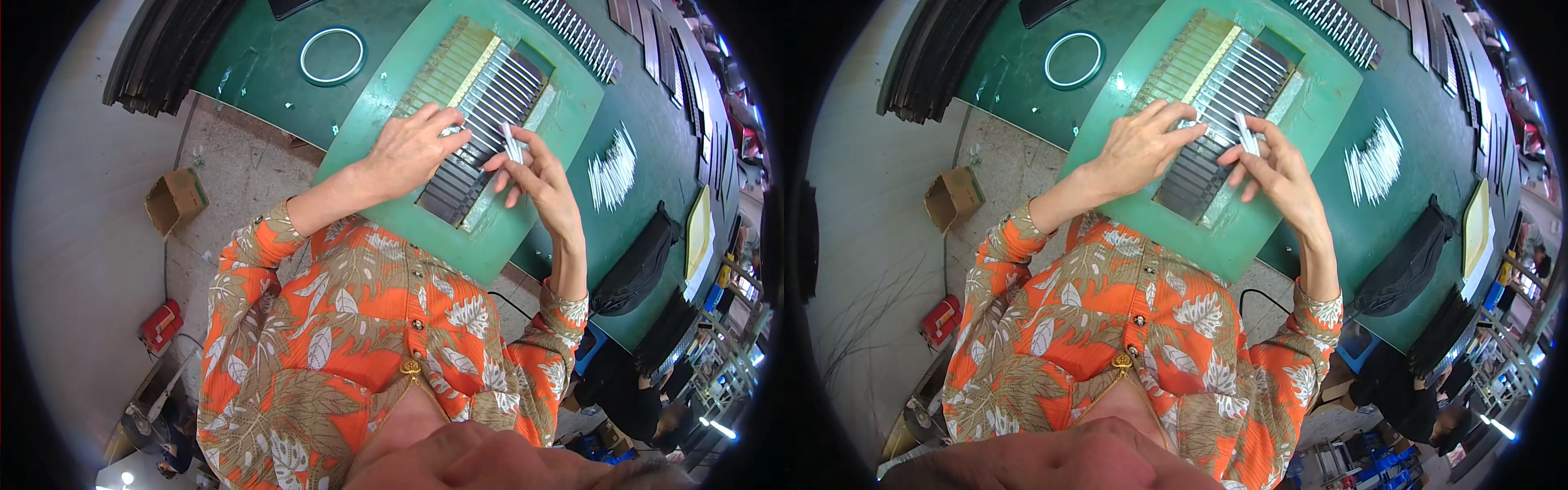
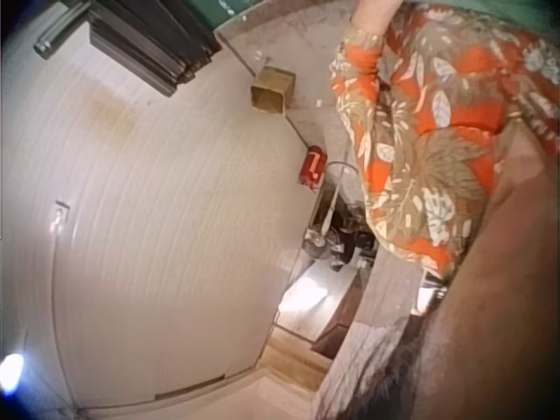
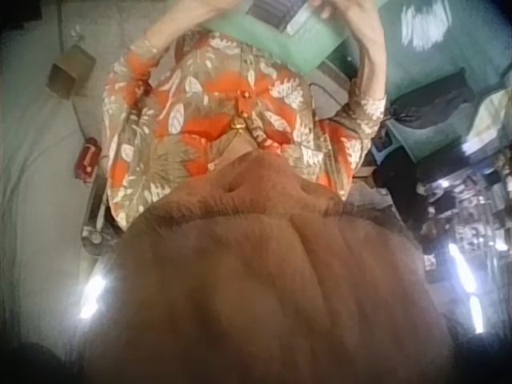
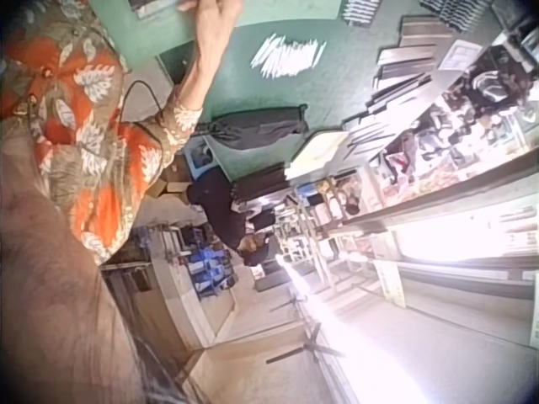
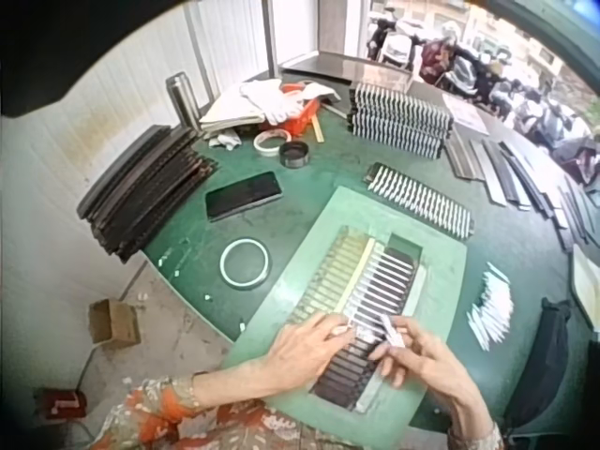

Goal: Manually placing and arranging small electronic components into an assembly guide.

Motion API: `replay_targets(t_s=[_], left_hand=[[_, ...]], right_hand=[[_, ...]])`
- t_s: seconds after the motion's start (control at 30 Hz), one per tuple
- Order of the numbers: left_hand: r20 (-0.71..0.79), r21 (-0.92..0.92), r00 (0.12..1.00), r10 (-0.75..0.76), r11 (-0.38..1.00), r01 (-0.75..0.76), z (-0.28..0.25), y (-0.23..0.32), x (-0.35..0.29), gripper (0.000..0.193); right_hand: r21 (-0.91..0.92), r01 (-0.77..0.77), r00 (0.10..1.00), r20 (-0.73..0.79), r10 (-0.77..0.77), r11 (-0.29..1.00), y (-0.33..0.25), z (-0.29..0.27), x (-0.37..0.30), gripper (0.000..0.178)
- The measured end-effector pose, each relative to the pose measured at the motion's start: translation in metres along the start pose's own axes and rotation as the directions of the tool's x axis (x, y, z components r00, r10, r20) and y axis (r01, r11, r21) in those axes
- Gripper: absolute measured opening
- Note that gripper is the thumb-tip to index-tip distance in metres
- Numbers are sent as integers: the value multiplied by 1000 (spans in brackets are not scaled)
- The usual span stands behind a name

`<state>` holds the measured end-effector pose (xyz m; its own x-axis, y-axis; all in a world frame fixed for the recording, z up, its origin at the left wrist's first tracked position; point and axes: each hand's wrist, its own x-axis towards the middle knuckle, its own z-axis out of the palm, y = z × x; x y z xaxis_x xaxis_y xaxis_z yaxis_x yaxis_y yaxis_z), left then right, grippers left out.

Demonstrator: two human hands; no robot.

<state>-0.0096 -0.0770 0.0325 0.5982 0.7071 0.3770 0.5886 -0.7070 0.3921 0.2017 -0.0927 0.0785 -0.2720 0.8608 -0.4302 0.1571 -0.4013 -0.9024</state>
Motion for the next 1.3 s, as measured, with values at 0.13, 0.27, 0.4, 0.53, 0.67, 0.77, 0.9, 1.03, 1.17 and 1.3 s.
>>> replay_targets(t_s=[0.13,0.27,0.4,0.53,0.67,0.77,0.9,1.03,1.17,1.3], left_hand=[[-133,-396,977,-167,912,102,-5,10,-1,16],[378,-836,878,-295,298,460,-22,24,-1,16],[481,-844,816,-321,82,530,-29,28,-7,16],[513,-823,769,-381,37,567,-30,24,-18,16],[513,-825,721,-466,-35,564,-30,18,-26,15],[473,-841,720,-508,-15,541,-24,13,-28,15],[465,-831,724,-509,32,556,-19,5,-24,15],[246,-758,797,-552,403,513,-14,-3,-19,15],[-50,-525,907,-418,784,332,-8,-8,-20,15],[-86,-465,923,-375,835,296,-7,-7,-20,15]], right_hand=[[81,20,995,100,-28,997,-8,13,-10,46],[85,17,985,169,-31,996,-14,26,-19,43],[24,-47,973,226,41,999,-13,26,-20,28],[-24,-96,977,188,98,995,-8,22,-20,16],[16,-88,988,130,85,996,0,19,-17,13],[41,-69,992,111,64,997,3,17,-13,13],[23,-44,996,82,42,999,7,15,-4,13],[-37,-37,999,35,39,999,11,11,9,13],[-69,-30,999,-17,29,997,17,7,15,12],[-92,-32,998,-52,27,995,19,10,16,12]])
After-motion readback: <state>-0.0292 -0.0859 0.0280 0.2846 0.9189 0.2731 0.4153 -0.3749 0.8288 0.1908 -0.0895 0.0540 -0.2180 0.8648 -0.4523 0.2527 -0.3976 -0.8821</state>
